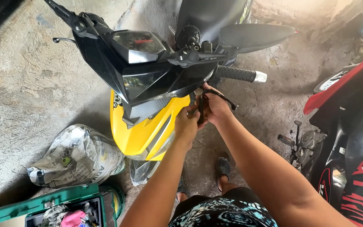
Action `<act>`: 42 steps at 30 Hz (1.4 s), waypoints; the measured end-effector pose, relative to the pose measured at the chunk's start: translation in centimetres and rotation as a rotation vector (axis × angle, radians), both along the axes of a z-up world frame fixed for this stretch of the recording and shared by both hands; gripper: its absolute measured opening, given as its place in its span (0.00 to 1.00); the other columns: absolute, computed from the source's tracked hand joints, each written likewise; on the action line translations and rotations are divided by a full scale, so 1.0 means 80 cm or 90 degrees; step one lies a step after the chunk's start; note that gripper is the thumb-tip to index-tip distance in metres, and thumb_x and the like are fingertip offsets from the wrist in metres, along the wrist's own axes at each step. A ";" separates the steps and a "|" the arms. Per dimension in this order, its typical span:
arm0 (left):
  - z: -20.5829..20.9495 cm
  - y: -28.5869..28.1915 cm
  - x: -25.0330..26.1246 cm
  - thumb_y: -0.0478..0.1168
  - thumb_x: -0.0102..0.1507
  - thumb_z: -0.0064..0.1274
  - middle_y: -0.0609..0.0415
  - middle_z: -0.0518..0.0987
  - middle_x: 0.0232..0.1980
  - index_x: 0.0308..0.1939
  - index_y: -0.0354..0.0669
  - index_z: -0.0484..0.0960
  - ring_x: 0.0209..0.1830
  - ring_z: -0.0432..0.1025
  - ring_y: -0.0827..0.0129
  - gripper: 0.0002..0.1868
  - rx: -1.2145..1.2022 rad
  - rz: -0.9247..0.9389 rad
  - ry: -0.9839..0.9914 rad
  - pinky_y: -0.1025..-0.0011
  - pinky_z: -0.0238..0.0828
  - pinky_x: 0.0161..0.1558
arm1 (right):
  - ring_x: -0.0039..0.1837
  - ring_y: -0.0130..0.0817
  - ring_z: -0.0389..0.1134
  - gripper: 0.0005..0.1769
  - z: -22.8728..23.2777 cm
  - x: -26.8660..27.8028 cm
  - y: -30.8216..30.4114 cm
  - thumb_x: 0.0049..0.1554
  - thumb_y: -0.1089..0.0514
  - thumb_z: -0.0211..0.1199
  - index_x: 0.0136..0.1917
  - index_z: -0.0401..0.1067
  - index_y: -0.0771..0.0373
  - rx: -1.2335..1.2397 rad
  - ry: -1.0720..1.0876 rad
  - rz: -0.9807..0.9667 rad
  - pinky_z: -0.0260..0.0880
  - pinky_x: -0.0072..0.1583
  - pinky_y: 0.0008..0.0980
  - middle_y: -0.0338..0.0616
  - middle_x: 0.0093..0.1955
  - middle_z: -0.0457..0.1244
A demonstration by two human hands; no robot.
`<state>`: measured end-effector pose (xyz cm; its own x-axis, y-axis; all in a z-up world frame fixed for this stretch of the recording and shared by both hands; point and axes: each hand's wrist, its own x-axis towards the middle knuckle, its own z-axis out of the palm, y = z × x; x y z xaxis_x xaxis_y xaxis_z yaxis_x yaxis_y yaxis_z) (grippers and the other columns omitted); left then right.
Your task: Removing screws and disassembling parts of a motorcycle front fairing using a screwdriver.
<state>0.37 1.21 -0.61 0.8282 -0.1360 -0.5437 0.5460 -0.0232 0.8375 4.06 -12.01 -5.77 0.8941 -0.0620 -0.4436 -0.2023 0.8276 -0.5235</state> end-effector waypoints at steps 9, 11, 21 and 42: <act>0.007 0.003 0.003 0.36 0.62 0.55 0.53 0.84 0.39 0.55 0.38 0.78 0.33 0.79 0.76 0.17 0.041 -0.006 -0.023 0.78 0.74 0.36 | 0.44 0.28 0.67 0.09 -0.007 -0.004 0.000 0.64 0.52 0.61 0.49 0.73 0.59 0.016 -0.051 -0.012 0.72 0.47 0.29 0.38 0.42 0.66; 0.015 0.001 0.001 0.35 0.63 0.56 0.54 0.83 0.40 0.55 0.38 0.78 0.33 0.78 0.77 0.17 0.037 -0.010 -0.017 0.79 0.74 0.37 | 0.44 0.28 0.68 0.09 -0.004 -0.003 0.001 0.64 0.52 0.62 0.49 0.72 0.59 0.030 -0.057 -0.012 0.72 0.47 0.30 0.38 0.42 0.66; 0.003 0.004 0.002 0.41 0.66 0.48 0.57 0.83 0.45 0.56 0.40 0.80 0.37 0.78 0.79 0.16 -0.024 -0.027 0.047 0.80 0.78 0.40 | 0.42 0.28 0.68 0.08 -0.014 -0.001 0.001 0.64 0.53 0.63 0.48 0.72 0.60 0.049 -0.052 -0.026 0.70 0.45 0.30 0.39 0.41 0.67; -0.016 0.019 0.007 0.39 0.67 0.50 0.52 0.82 0.41 0.53 0.32 0.80 0.32 0.78 0.75 0.15 -0.037 0.029 0.014 0.80 0.73 0.35 | 0.47 0.28 0.68 0.06 -0.012 -0.002 -0.001 0.59 0.53 0.66 0.47 0.74 0.57 0.022 -0.065 0.015 0.67 0.51 0.34 0.36 0.43 0.69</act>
